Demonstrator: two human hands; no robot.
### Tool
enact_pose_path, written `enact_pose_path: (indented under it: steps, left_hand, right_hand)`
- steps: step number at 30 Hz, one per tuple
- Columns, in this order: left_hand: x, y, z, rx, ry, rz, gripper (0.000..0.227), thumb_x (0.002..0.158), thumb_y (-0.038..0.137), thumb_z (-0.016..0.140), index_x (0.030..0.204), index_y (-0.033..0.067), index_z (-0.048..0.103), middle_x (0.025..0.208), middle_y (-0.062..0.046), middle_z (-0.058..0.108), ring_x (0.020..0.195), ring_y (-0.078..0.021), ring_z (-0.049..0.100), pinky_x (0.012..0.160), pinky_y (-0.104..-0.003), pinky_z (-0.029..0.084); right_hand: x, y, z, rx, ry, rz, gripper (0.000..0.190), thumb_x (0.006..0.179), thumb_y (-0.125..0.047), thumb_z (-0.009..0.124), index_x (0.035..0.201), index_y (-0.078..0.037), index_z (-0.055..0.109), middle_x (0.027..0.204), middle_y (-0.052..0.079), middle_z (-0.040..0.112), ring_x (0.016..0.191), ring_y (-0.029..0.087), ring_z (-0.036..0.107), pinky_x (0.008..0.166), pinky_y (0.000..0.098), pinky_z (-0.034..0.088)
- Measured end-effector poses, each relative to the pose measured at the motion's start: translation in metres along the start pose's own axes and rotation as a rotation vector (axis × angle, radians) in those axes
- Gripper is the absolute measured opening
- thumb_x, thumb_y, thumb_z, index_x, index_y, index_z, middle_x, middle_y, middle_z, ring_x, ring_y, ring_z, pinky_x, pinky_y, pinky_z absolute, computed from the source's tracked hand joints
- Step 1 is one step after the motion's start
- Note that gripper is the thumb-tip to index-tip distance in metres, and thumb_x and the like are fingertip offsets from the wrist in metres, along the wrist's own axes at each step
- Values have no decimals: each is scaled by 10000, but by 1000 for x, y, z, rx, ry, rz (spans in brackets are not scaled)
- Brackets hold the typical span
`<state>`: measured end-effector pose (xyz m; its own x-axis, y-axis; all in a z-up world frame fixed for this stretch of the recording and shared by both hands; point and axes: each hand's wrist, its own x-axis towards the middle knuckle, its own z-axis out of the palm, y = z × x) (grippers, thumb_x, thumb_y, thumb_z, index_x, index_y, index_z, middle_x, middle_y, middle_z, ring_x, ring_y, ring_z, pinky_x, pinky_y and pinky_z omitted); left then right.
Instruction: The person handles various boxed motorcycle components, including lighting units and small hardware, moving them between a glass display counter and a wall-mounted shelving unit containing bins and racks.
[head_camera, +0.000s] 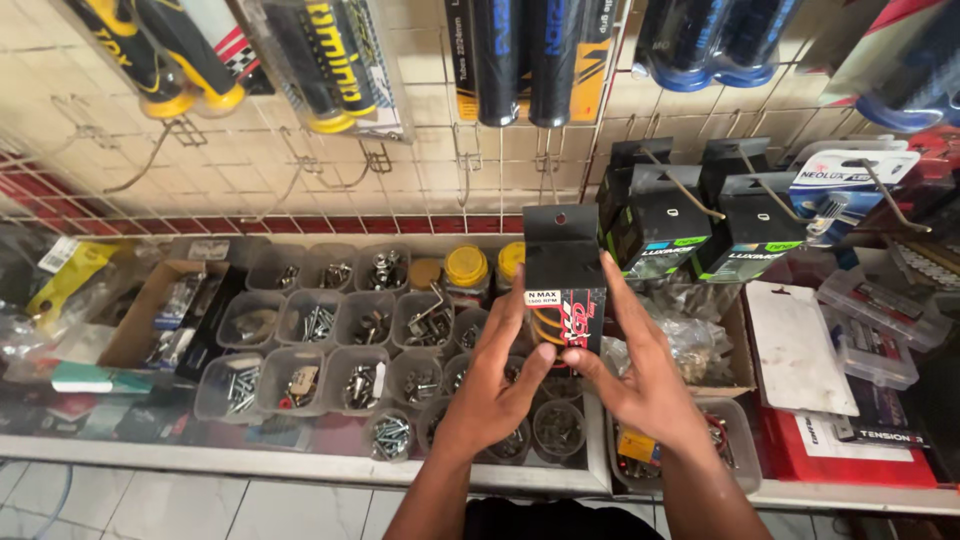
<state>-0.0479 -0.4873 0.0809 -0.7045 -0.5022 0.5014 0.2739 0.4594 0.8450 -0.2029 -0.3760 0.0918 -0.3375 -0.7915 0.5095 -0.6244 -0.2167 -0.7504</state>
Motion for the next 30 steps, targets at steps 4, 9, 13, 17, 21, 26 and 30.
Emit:
enact_pose_path:
  steps: [4, 9, 13, 17, 21, 26, 30]
  left_hand:
    - [4, -4, -4, 9, -15, 5, 746, 1060, 245, 589, 1648, -31, 222, 1558, -211, 465, 1457, -305, 463, 1229, -406, 330]
    - [9, -6, -9, 30, -33, -32, 782, 1033, 304, 610, 1641, -28, 249, 1526, -210, 490, 1423, -308, 503, 1210, -411, 362]
    - [18, -8, -13, 100, 13, 106, 720, 1052, 288, 612, 1627, -21, 309, 1618, -222, 430, 1522, -342, 425, 1264, -430, 312]
    - [33, 5, -19, 205, 135, 216, 531, 1037, 234, 628, 1501, 13, 493, 1543, -196, 508, 1450, -328, 501, 1237, -421, 372]
    - [61, 21, -21, 317, 163, 315, 340, 994, 143, 694, 1317, 45, 649, 1314, -149, 666, 1244, -297, 658, 1097, -395, 509]
    - [103, 19, -24, 346, 58, 268, 286, 958, 100, 718, 1236, 53, 669, 1145, -109, 706, 1036, -248, 734, 915, -364, 581]
    - [124, 7, -27, 470, 3, 309, 204, 900, 63, 744, 1100, 40, 711, 1104, -104, 700, 1020, -291, 719, 894, -383, 567]
  right_hand:
    - [2, 5, 4, 82, 18, 47, 953, 840, -101, 779, 1613, 13, 233, 1523, 257, 510, 1313, 280, 591, 1082, 392, 474]
    - [3, 9, 9, 207, 45, 61, 962, 849, -50, 773, 1632, 2, 218, 1475, 217, 572, 1274, 232, 606, 1097, 385, 473]
    - [7, 14, 11, 220, 53, 67, 966, 837, -19, 767, 1630, -9, 214, 1482, 202, 559, 1270, 223, 600, 1090, 379, 478]
    - [10, 20, 14, 247, 29, 86, 963, 828, 4, 768, 1624, -27, 227, 1478, 187, 566, 1259, 212, 608, 1065, 372, 493]
    - [14, 28, 19, 273, 20, 173, 966, 838, 13, 762, 1644, -53, 235, 1348, 175, 650, 1175, 191, 638, 1034, 345, 509]
    - [26, 40, 21, 315, 12, 138, 944, 852, 12, 729, 1631, -46, 199, 1584, 171, 434, 1310, 197, 531, 1082, 339, 454]
    - [35, 54, 22, 115, 37, -33, 921, 872, 16, 740, 1623, -19, 209, 1691, 210, 279, 1541, 292, 318, 1210, 386, 289]
